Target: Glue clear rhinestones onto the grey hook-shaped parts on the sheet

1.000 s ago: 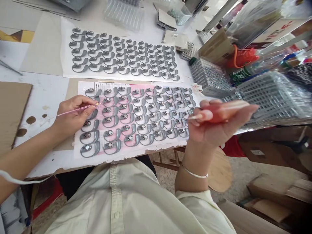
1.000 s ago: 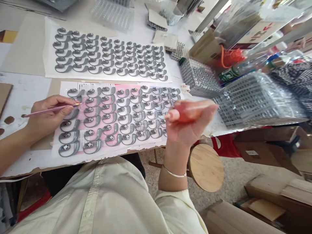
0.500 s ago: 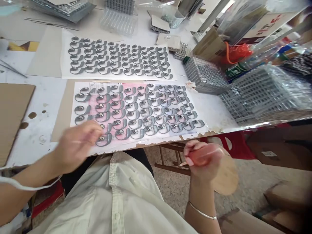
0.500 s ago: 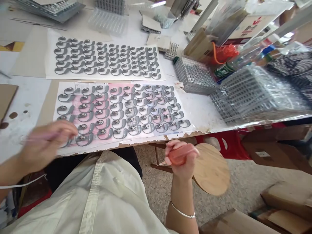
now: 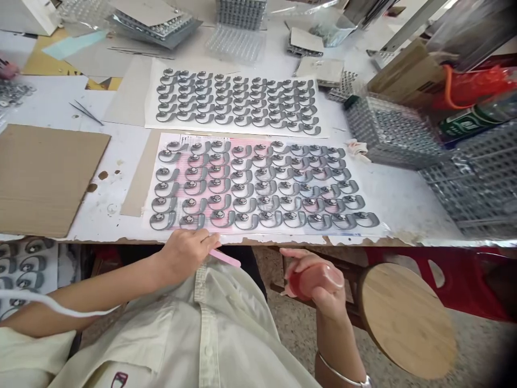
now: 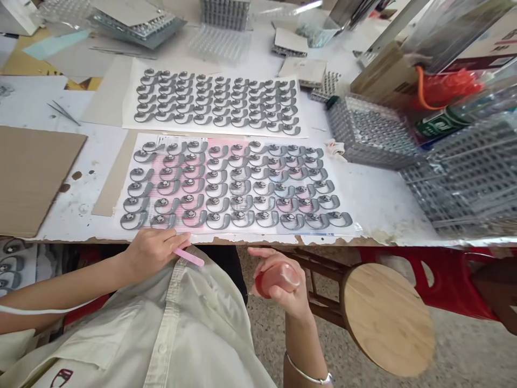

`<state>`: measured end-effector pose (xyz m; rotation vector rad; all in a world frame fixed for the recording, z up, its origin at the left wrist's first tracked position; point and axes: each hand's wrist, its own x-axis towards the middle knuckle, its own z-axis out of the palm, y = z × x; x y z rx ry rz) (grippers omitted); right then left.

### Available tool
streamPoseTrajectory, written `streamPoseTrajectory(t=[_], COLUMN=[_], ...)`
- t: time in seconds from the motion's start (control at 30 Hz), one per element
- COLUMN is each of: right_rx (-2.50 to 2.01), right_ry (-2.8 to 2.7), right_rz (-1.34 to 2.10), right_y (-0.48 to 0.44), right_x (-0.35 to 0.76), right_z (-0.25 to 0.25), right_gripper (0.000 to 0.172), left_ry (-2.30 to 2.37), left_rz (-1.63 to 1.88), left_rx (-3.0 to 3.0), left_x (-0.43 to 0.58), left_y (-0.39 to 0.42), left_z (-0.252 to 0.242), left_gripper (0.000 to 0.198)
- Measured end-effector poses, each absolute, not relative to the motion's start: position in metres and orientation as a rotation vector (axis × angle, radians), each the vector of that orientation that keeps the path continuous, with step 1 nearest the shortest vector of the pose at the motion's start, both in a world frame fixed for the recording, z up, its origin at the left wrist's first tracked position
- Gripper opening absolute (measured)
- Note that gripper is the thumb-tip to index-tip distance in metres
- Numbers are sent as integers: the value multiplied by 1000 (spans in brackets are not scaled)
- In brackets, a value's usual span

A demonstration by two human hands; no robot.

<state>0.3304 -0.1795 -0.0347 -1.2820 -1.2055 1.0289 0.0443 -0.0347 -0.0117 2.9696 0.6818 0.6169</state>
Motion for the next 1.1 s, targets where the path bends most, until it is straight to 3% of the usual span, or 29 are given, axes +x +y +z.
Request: streamPoseTrajectory(t=[0.37, 0.57, 0.83, 1.1], right_rx=[-1223, -1363, -1416, -1459], right_ry=[-1632, -1872, -1863, -1874], right_rz=[1180, 1066, 981, 964], right_y=[-153, -151, -149, -147], right_x=[319, 316, 313, 312], right_z=[-21, -21, -24, -23], right_gripper=[28, 32, 31, 32], left_ry=[683, 762, 805, 757], left_rz=[334, 330, 155, 459], left_rx=[2999, 2862, 2874, 2973], left_x=[57, 55, 60, 54], left_y=[-31, -29, -32, -43], left_z=[-5, -6, 2, 5], left_gripper=[17, 9, 13, 22])
